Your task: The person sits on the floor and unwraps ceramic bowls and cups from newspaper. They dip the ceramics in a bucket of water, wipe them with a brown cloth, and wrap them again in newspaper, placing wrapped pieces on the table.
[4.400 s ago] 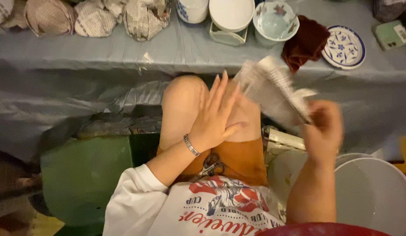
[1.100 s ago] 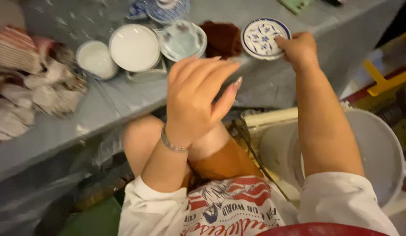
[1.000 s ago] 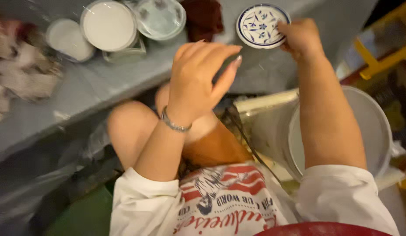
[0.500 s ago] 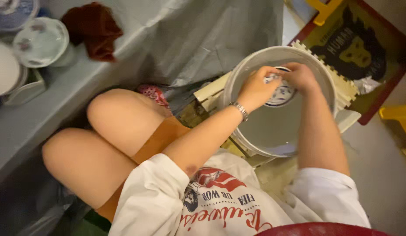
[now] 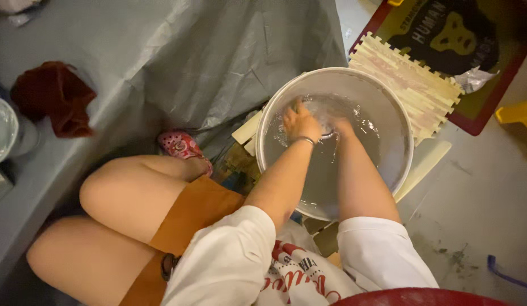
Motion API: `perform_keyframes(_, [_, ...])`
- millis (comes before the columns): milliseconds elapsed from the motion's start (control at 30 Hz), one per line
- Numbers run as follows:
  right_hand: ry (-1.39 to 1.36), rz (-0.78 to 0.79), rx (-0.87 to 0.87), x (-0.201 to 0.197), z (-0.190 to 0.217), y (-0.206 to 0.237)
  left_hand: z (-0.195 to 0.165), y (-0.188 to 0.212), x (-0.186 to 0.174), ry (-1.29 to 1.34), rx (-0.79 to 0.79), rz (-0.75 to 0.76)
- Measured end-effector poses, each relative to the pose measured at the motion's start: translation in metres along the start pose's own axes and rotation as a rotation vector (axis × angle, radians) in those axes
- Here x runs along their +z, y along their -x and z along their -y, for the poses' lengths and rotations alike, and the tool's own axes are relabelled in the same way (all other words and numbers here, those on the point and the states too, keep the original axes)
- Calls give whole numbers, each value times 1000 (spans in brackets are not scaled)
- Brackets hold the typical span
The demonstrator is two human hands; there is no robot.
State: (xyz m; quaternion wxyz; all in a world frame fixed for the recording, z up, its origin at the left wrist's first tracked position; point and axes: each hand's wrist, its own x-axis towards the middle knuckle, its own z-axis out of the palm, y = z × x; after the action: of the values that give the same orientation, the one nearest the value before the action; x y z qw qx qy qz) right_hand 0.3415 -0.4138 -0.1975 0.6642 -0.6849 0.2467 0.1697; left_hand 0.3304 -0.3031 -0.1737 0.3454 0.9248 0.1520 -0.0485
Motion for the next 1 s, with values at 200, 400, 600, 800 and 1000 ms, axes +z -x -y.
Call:
perform_keyframes(200, [33,-13,66,13,-9,-3,18,-35,-7,399,-92,412])
perform_keyframes(400, [-156,-7,79,62,10,5,18,-34,-4,359,-234,452])
perform_keyframes(600, [-426,365,260,66,36,38,21,-42,-5,893,-408,375])
perform_keyframes(800, [-499,419,151,46,10,4,21,-44,4,951,-487,471])
perform_keyframes(1000, [-188,47,27,18,-13,-19,25,-28,9,-12,19,667])
